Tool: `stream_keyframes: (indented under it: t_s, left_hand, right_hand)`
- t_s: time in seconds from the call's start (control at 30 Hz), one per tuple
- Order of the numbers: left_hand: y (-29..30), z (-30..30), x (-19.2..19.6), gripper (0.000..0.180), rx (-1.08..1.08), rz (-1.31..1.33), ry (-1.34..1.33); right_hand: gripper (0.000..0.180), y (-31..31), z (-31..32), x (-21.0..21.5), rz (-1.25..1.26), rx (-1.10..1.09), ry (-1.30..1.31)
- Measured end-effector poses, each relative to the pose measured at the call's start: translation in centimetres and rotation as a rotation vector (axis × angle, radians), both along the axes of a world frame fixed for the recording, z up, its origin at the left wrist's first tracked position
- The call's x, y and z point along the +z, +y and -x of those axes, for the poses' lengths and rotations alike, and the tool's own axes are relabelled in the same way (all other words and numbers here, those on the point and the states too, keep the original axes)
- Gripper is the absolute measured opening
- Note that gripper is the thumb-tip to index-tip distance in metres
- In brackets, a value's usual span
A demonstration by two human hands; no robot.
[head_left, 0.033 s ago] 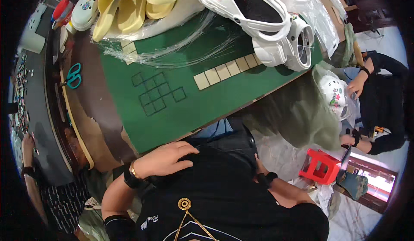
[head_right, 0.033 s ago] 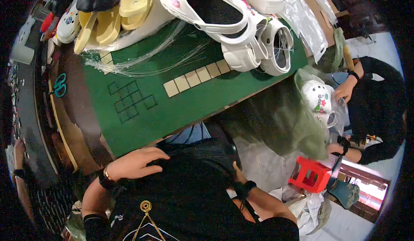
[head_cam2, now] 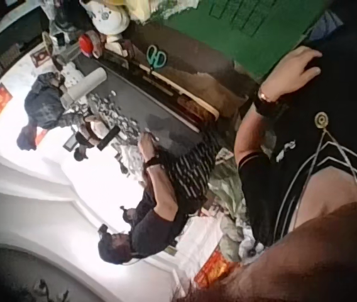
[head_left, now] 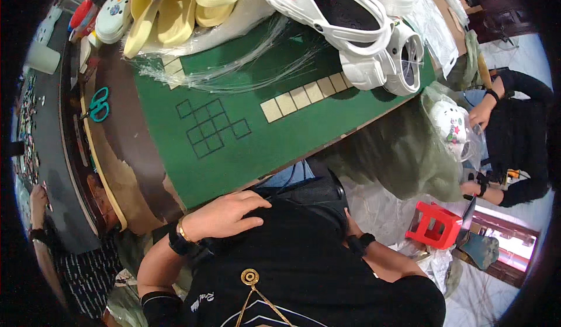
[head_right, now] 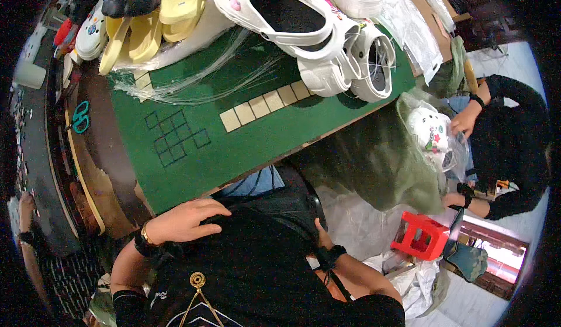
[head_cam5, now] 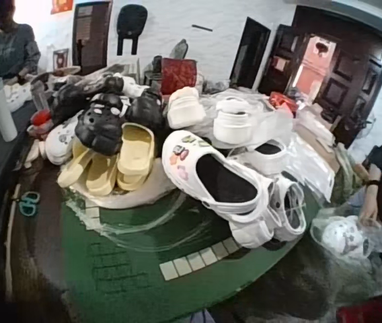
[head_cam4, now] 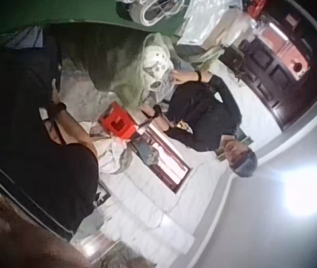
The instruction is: Attaching decorative charms and pins to foam clogs in a workshop environment.
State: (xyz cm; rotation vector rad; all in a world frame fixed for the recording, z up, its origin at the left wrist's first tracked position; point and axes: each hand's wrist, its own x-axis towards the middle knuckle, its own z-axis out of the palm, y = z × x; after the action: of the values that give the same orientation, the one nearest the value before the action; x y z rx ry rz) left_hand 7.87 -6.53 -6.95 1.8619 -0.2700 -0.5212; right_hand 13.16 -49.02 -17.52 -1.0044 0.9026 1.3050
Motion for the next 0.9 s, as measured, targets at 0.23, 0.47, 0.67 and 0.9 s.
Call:
stream_keyframes:
  t_s: [0.23,0.47,0.67,0.9]
  left_hand:
    - [-0.3,-1.0,0.1,0.036,-0.022,0.006,-0.03]
    - [0.2,-0.2,0.2,0.035,0.022,0.011,0.012]
    - [0.6,0.2,0.8,0.036,0.05,0.014,0.153]
    - [0.7,0.4,0.6,0.037,0.108,0.04,0.188]
  right_hand:
    - [0.097,0.2,-0.4,-0.9,0.096,-0.023,0.066]
    - [0.089,4.4,-4.0,3.0,0.168,0.064,0.077]
    - [0.081,8.0,-6.6,7.4,0.241,0.208,0.048]
    - [0.075,9.2,-8.7,7.2,0.158,0.326,-0.086]
